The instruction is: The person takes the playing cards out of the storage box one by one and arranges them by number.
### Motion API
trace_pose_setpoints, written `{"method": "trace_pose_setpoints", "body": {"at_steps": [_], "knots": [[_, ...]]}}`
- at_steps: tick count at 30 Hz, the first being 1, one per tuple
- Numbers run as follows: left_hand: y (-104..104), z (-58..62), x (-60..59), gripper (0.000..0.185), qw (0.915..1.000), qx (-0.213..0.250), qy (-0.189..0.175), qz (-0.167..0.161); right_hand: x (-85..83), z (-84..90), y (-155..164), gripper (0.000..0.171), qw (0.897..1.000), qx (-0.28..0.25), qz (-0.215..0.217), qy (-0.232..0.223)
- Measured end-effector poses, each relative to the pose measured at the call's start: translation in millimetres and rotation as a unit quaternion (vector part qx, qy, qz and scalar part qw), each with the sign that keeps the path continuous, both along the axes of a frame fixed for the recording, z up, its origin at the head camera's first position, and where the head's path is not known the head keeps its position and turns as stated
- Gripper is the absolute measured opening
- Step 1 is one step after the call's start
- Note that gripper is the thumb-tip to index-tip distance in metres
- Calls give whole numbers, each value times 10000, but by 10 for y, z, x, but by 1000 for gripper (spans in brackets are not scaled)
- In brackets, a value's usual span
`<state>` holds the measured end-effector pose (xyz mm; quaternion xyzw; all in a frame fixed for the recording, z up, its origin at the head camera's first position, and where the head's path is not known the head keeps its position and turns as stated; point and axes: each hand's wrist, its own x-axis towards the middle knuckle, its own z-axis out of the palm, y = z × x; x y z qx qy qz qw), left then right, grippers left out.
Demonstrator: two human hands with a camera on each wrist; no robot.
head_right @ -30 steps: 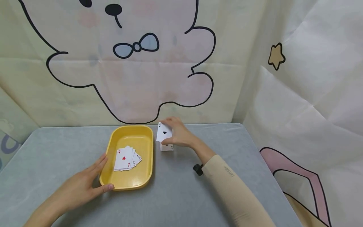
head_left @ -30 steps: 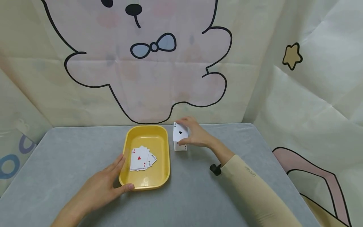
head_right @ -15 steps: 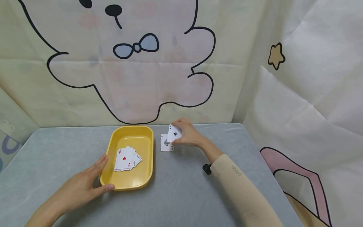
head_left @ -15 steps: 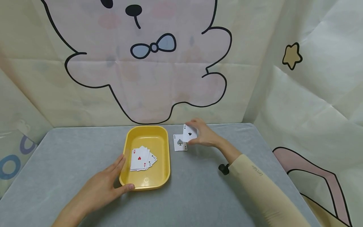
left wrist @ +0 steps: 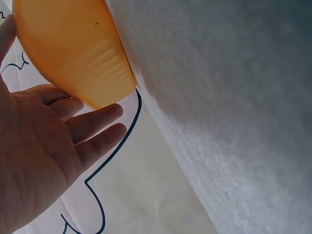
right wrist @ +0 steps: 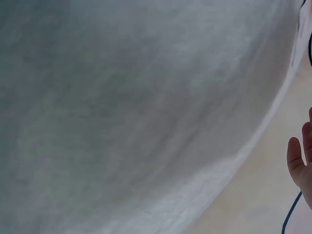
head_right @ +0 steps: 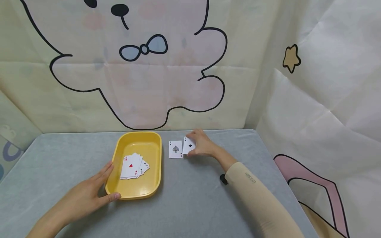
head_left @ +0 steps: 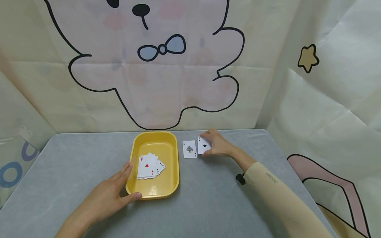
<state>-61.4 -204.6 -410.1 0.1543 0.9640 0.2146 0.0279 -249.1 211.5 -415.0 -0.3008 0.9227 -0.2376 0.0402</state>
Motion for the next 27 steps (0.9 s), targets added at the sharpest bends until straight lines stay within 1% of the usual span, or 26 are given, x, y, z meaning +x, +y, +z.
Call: {"method": "trace_pose_setpoints", "body": {"at_steps": [8, 14, 22, 27], "knots": [[-9, 2, -12, 108, 10000, 37, 30, -49, -57, -93, 48, 82, 9993, 232, -155, -262], [-8, 1, -20, 108, 10000, 45, 16, -59, -115, -170, 65, 81, 9987, 441, -96, -228], [-13, 17, -19, 108, 9999, 84, 19, -57, -144, -183, 33, 83, 9974, 665, -69, -283], [-21, 0, -19, 108, 9999, 98, -39, -34, -145, -177, 3, 84, 9962, 798, -42, -336]]}}
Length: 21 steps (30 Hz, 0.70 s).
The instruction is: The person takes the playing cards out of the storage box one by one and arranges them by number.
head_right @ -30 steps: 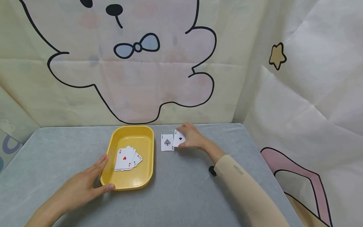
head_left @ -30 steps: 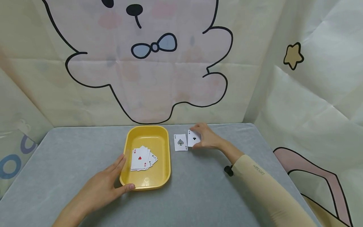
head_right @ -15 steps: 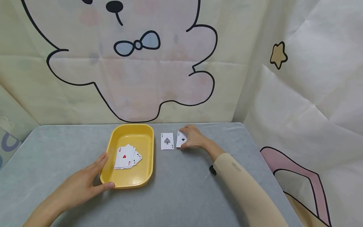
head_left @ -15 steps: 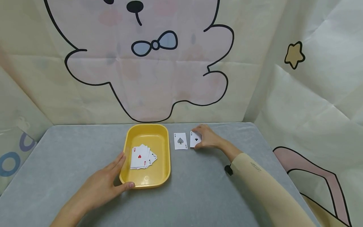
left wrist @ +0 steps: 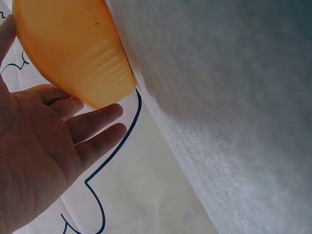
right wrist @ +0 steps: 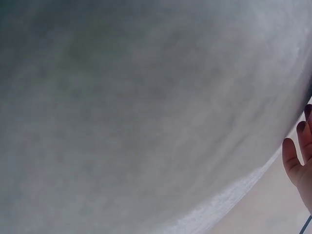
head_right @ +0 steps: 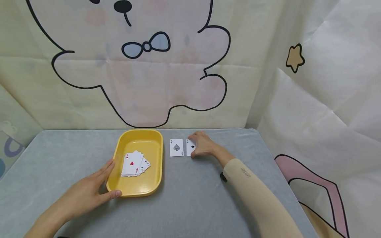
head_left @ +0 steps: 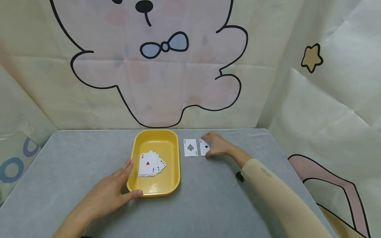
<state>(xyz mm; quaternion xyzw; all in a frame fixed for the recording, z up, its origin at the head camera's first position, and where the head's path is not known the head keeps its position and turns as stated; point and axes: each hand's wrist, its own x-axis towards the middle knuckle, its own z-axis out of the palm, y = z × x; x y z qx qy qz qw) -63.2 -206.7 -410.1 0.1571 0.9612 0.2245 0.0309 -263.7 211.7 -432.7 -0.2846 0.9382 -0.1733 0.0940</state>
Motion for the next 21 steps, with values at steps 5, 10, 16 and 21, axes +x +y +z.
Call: {"method": "trace_pose_setpoints", "body": {"at_steps": [5, 10, 16, 21], "knots": [[4, -6, -3, 108, 10000, -13, 38, -4, -11, -10, -10, 85, 10000, 65, -21, -6], [7, 2, -3, 108, 10000, -5, 95, -27, -23, -26, -15, 86, 9999, 76, -85, -43], [6, -5, 1, 108, 10000, -13, 74, -32, -27, -40, -9, 89, 10000, 27, -48, -70], [3, 5, 2, 108, 10000, -14, 53, -4, -44, -21, 16, 89, 9995, -247, -129, -137]]}}
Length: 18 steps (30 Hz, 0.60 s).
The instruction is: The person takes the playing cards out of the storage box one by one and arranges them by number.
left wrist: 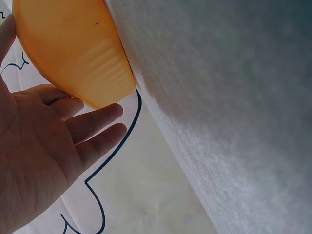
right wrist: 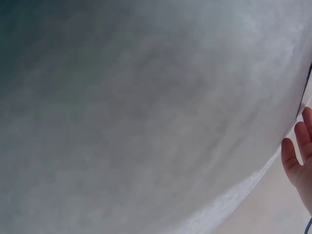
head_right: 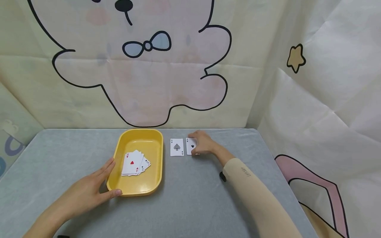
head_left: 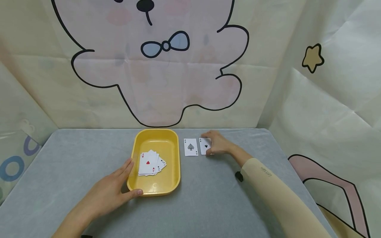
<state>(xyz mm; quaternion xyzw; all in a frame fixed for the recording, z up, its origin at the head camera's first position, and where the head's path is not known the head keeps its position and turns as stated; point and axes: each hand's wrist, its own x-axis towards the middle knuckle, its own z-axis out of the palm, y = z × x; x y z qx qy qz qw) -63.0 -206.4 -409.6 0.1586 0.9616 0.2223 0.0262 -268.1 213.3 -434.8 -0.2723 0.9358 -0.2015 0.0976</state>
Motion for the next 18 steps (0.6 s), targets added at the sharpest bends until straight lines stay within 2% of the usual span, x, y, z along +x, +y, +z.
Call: {"method": "trace_pose_setpoints", "body": {"at_steps": [7, 11, 18], "knots": [[0, 2, -6, 107, 10000, 11, 28, -41, 41, 153, 8, 80, 9962, -754, -375, -240], [2, -1, -9, 108, 10000, 2, 16, -40, 70, 228, -27, 71, 9902, -1344, -306, -203], [8, 5, -4, 108, 10000, -2, 24, -45, 119, 386, -176, 61, 9827, -1851, -93, 17]]}}
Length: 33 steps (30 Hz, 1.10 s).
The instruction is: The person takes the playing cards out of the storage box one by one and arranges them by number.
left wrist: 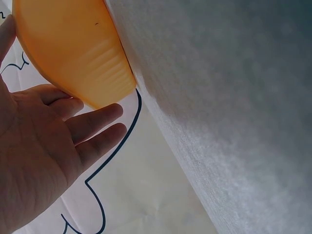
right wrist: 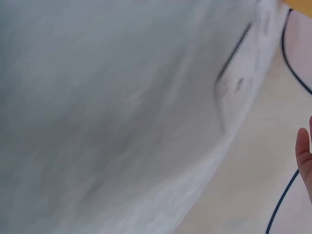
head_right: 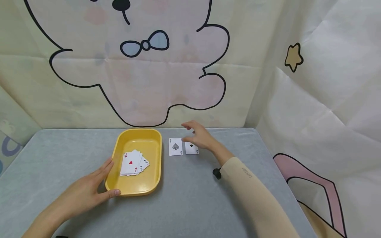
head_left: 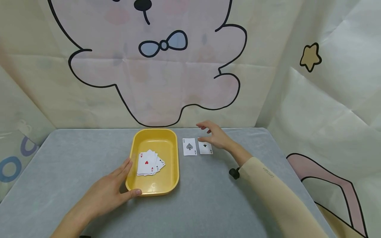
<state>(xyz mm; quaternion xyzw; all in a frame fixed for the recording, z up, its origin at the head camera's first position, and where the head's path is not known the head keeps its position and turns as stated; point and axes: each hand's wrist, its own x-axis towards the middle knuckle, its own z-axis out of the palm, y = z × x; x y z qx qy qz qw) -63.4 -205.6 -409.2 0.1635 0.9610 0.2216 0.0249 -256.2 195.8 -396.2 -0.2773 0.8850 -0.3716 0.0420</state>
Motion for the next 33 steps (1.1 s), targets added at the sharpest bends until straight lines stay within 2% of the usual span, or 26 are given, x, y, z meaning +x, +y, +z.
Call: {"method": "trace_pose_setpoints", "body": {"at_steps": [8, 14, 24, 33], "knots": [[1, 4, 3, 109, 10000, 14, 28, -21, 50, 126, -182, 56, 9994, -56, 143, 324], [-1, 7, -2, 108, 10000, 21, 67, -33, 97, 191, -324, 50, 9984, -321, 160, 427], [-7, 6, -8, 108, 10000, -17, 66, -2, 196, 210, -621, 45, 9971, -557, 301, 416], [-4, -9, -4, 109, 10000, -12, 21, 2, 283, 182, -865, 43, 9977, -439, 393, 325]]}}
